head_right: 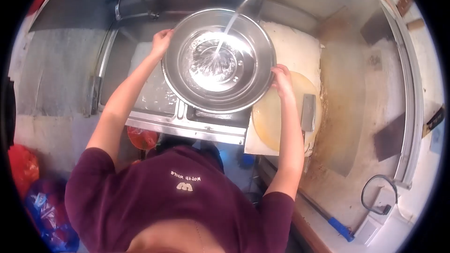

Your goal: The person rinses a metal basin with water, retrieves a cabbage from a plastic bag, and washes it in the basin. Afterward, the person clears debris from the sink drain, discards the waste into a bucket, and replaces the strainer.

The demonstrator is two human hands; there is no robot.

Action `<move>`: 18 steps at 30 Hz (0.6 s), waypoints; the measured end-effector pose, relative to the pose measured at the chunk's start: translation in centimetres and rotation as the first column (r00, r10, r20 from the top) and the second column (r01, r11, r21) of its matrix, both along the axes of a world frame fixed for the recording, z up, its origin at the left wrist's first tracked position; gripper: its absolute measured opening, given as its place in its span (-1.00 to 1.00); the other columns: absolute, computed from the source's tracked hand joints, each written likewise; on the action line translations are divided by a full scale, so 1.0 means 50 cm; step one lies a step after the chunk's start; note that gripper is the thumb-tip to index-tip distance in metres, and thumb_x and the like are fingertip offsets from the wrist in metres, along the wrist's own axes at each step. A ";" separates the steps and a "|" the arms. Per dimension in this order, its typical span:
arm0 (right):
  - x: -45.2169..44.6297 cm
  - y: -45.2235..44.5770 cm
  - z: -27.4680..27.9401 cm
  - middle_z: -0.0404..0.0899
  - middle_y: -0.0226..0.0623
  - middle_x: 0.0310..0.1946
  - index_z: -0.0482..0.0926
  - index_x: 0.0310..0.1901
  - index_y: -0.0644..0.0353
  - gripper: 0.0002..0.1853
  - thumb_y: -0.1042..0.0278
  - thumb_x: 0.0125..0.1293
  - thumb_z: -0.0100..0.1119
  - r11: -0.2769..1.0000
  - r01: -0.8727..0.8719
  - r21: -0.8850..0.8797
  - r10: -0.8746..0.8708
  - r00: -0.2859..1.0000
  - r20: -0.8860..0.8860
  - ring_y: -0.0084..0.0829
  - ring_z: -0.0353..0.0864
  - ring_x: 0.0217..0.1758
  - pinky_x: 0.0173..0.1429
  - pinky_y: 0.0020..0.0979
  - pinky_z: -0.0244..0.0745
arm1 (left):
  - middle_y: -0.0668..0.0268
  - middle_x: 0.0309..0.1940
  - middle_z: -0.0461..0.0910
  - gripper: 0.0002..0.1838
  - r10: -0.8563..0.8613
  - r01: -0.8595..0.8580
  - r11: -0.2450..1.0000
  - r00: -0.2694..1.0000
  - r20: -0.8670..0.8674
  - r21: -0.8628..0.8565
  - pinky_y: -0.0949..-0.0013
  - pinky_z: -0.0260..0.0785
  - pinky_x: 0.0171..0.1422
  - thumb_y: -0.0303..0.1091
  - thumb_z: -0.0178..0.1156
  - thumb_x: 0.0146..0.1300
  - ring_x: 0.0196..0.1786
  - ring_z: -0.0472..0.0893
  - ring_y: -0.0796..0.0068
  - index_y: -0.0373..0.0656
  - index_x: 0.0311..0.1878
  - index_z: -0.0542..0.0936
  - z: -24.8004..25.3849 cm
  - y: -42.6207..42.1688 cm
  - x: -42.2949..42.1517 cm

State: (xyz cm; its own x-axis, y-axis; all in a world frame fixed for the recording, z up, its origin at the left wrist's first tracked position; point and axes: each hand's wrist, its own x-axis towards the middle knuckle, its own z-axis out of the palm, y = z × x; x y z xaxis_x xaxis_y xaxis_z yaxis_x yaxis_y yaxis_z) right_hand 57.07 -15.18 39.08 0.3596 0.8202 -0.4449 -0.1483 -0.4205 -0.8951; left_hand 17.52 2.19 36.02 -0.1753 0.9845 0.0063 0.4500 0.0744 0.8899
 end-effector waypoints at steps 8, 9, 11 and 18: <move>0.005 0.049 -0.053 0.45 -0.27 -0.34 0.24 0.06 0.19 -0.54 0.33 0.12 0.09 0.991 -0.051 -0.127 0.071 0.983 0.166 -0.44 0.49 -0.39 -0.47 -0.38 0.41 | 0.14 -0.29 0.62 -0.58 0.013 -0.014 1.000 0.997 0.070 0.009 0.43 0.35 -0.08 -0.13 0.12 0.15 -0.22 0.58 0.42 -0.32 -0.10 0.56 0.002 -0.017 -0.004; 0.003 0.052 -0.055 0.45 -0.26 -0.33 0.25 0.06 0.20 -0.54 0.33 0.12 0.09 0.988 -0.050 -0.147 0.077 0.981 0.179 -0.43 0.49 -0.39 -0.46 -0.38 0.42 | 0.14 -0.28 0.62 -0.58 0.013 -0.014 1.000 0.997 0.082 0.004 0.43 0.35 -0.07 -0.13 0.12 0.15 -0.21 0.58 0.41 -0.32 -0.10 0.55 0.002 -0.017 -0.005; -0.003 0.058 -0.058 0.46 -0.24 -0.32 0.26 0.07 0.21 -0.53 0.33 0.11 0.10 0.982 -0.048 -0.182 0.086 0.975 0.204 -0.42 0.50 -0.38 -0.45 -0.37 0.44 | 0.14 -0.26 0.61 -0.58 0.012 -0.012 1.000 0.996 0.087 0.005 0.43 0.34 -0.06 -0.13 0.12 0.15 -0.19 0.58 0.41 -0.31 -0.09 0.55 0.004 -0.016 -0.004; -0.005 0.065 -0.124 0.54 -0.05 -0.27 0.32 0.08 0.33 -0.50 0.32 0.08 0.11 0.975 -0.165 -0.151 0.217 0.863 0.456 -0.29 0.56 -0.24 -0.38 -0.34 0.48 | 0.15 -0.23 0.61 -0.55 -0.008 0.008 1.000 1.000 0.024 0.006 0.44 0.33 -0.02 -0.10 0.12 0.16 -0.15 0.57 0.42 -0.31 -0.05 0.53 0.005 -0.013 -0.011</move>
State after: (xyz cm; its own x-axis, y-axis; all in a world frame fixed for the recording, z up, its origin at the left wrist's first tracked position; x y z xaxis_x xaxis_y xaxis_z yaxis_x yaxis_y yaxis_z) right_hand 56.81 -11.95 32.88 0.3870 0.8529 -0.3503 0.3686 -0.4914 -0.7891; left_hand 16.98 1.53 36.26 -0.1680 0.9858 0.0078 0.4286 0.0659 0.9011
